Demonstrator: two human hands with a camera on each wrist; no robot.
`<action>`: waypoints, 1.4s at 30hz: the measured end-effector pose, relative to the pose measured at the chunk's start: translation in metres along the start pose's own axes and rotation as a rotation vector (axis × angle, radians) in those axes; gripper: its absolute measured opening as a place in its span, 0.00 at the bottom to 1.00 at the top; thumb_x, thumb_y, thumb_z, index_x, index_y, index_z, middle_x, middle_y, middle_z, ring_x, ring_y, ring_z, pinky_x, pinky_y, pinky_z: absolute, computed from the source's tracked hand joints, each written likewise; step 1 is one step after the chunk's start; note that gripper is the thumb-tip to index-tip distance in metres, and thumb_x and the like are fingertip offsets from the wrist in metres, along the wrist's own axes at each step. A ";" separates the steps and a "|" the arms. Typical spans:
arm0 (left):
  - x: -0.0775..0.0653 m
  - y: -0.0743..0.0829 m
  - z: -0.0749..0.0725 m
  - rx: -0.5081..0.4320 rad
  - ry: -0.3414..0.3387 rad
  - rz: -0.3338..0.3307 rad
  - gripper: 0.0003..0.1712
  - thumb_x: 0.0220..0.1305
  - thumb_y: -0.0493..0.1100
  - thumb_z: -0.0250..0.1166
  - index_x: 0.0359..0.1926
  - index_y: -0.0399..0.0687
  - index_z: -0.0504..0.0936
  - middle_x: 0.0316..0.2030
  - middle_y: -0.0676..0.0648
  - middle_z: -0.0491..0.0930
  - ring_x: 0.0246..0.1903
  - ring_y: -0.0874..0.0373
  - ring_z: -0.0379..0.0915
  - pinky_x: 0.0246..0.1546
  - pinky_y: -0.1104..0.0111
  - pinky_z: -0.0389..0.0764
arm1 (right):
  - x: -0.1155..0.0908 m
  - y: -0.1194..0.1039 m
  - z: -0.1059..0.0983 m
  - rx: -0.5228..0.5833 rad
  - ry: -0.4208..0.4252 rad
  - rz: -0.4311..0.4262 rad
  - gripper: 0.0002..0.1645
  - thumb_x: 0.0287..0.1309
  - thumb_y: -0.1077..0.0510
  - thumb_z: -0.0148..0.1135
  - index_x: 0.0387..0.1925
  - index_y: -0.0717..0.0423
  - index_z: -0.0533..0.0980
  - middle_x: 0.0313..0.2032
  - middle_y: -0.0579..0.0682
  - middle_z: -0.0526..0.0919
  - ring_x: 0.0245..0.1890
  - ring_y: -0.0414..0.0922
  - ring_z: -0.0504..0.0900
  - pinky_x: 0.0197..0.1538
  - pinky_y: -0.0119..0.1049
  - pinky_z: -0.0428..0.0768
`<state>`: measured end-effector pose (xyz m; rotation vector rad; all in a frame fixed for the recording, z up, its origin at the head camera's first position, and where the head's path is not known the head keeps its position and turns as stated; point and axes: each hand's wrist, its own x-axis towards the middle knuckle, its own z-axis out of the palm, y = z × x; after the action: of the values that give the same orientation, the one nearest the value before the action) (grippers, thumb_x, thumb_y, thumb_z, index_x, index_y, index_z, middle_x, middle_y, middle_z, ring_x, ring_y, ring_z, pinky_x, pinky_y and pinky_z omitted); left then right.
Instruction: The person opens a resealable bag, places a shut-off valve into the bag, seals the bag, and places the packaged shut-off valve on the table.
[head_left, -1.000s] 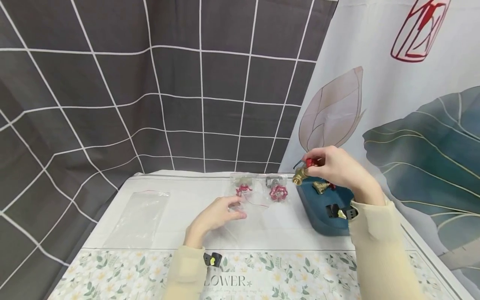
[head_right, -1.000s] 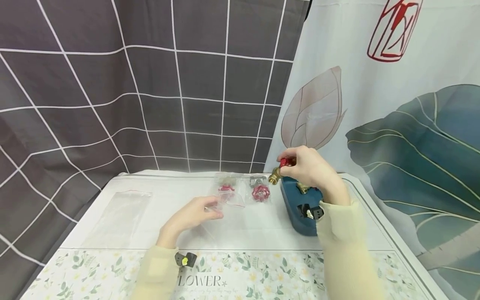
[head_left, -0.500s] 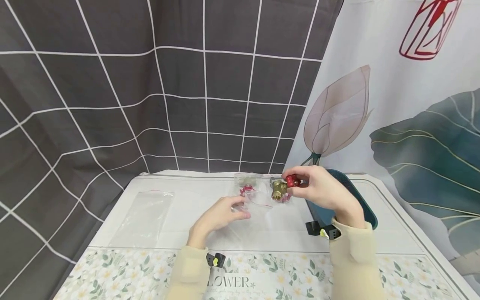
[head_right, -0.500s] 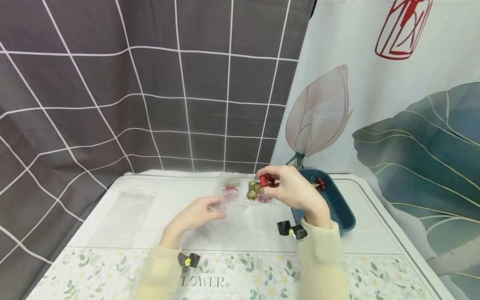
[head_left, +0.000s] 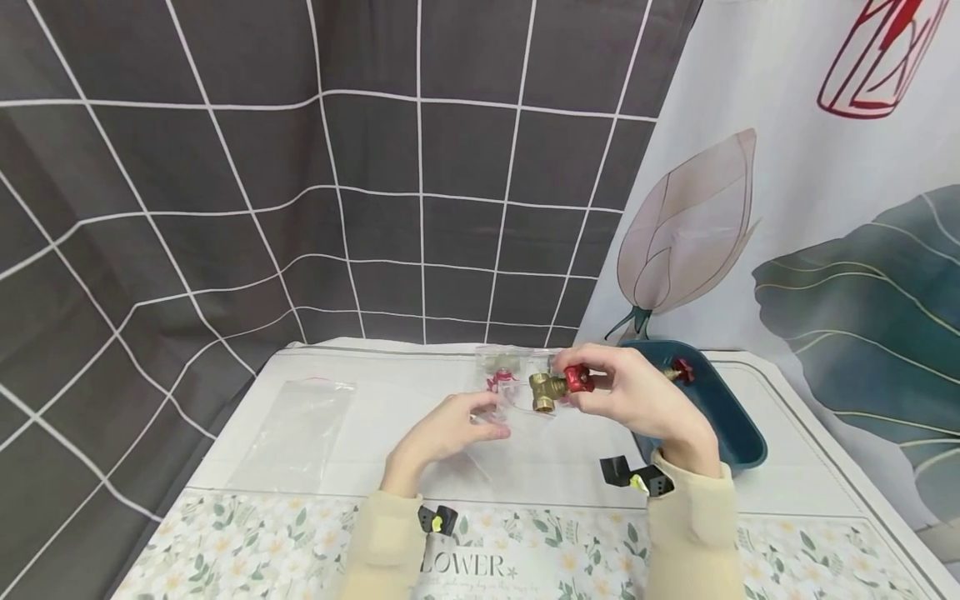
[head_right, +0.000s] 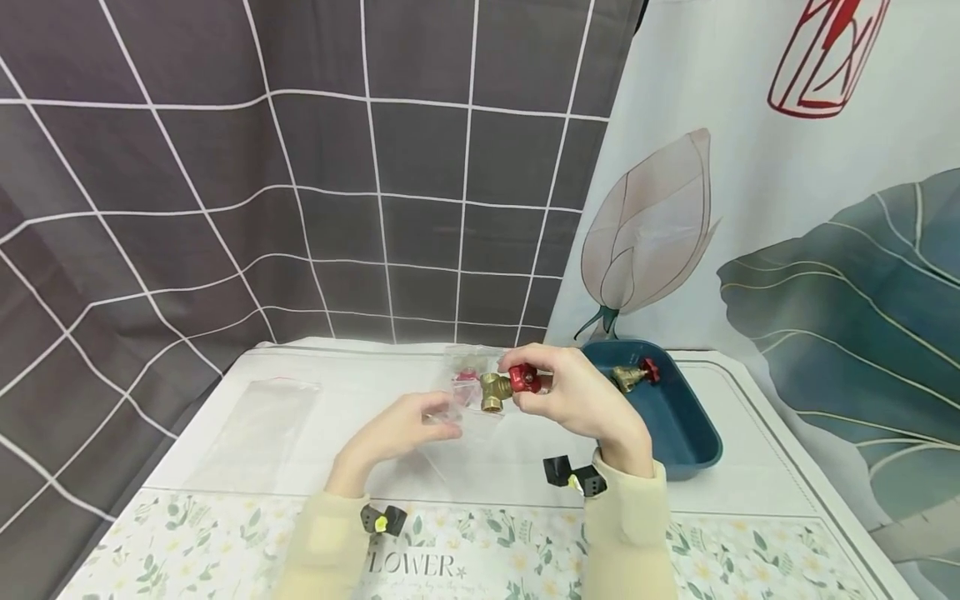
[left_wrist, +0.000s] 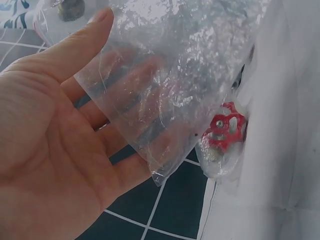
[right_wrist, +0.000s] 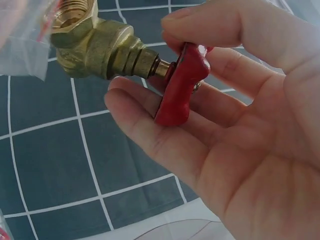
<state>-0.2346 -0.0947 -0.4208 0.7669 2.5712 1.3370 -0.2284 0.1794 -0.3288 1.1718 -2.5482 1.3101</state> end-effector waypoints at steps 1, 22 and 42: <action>0.000 0.000 0.001 -0.001 -0.002 0.001 0.30 0.62 0.52 0.68 0.61 0.43 0.77 0.58 0.44 0.77 0.60 0.49 0.71 0.62 0.54 0.69 | 0.000 0.000 0.001 0.008 -0.004 -0.009 0.22 0.51 0.75 0.63 0.47 0.56 0.79 0.47 0.48 0.81 0.40 0.44 0.77 0.41 0.35 0.82; 0.008 0.007 0.012 -0.049 -0.038 0.078 0.17 0.61 0.51 0.70 0.49 0.53 0.81 0.43 0.59 0.82 0.47 0.63 0.76 0.53 0.64 0.76 | 0.005 0.008 0.024 -0.051 -0.092 -0.040 0.23 0.48 0.73 0.63 0.47 0.53 0.80 0.50 0.46 0.80 0.38 0.42 0.77 0.38 0.36 0.80; 0.010 0.020 0.018 -0.185 -0.093 0.135 0.30 0.57 0.47 0.73 0.60 0.49 0.76 0.54 0.56 0.78 0.53 0.64 0.74 0.58 0.67 0.72 | 0.018 0.017 0.033 0.124 -0.169 -0.099 0.22 0.55 0.73 0.61 0.51 0.54 0.80 0.51 0.46 0.81 0.43 0.45 0.79 0.38 0.35 0.81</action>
<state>-0.2298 -0.0675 -0.4147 0.9573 2.3212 1.5137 -0.2427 0.1510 -0.3548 1.4714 -2.5127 1.4213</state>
